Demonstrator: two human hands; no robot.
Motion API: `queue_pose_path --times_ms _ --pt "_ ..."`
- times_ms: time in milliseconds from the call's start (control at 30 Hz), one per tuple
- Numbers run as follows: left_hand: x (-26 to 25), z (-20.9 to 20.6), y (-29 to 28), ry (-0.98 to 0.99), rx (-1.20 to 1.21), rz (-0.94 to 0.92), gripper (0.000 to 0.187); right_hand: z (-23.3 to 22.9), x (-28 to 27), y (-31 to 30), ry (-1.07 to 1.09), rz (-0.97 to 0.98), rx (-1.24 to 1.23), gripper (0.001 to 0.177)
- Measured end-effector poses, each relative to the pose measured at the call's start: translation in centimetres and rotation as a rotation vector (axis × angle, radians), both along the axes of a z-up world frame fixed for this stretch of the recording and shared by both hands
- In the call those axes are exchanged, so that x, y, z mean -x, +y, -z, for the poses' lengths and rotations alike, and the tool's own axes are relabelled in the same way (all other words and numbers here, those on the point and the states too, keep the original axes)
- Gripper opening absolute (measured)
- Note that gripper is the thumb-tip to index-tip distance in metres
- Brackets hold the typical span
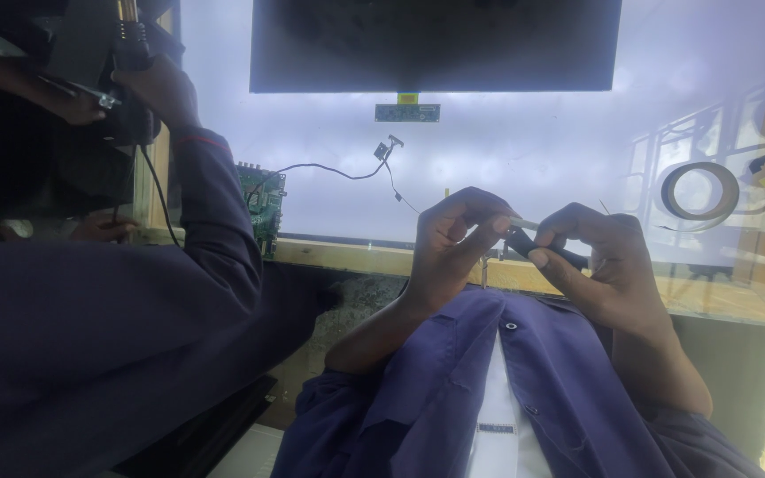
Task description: Applying a small piece of adhesive tape to a wire connector on a light table during an electronics repair.
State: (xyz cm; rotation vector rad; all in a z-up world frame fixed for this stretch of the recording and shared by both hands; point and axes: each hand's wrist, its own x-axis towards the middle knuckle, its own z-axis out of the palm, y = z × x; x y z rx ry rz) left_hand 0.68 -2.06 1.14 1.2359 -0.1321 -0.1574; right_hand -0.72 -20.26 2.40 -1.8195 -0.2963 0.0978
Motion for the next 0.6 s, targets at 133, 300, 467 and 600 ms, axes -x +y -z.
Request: queue_pose_path --times_ms 133,300,467,600 --pt "0.1 0.3 0.0 -0.010 -0.001 0.014 0.010 -0.8 -0.1 0.7 -0.011 0.011 0.015 0.014" --pt "-0.1 0.7 0.2 0.051 0.154 0.094 0.010 -0.2 -0.2 0.2 -0.069 0.012 0.022 0.016" --pt "-0.2 1.4 0.2 0.048 0.105 0.085 0.013 -0.5 -0.5 0.1 -0.054 -0.032 0.006 0.016" --pt "-0.2 1.7 0.2 0.034 0.092 0.074 0.012 -1.1 -0.7 0.1 -0.048 -0.052 0.031 0.015"
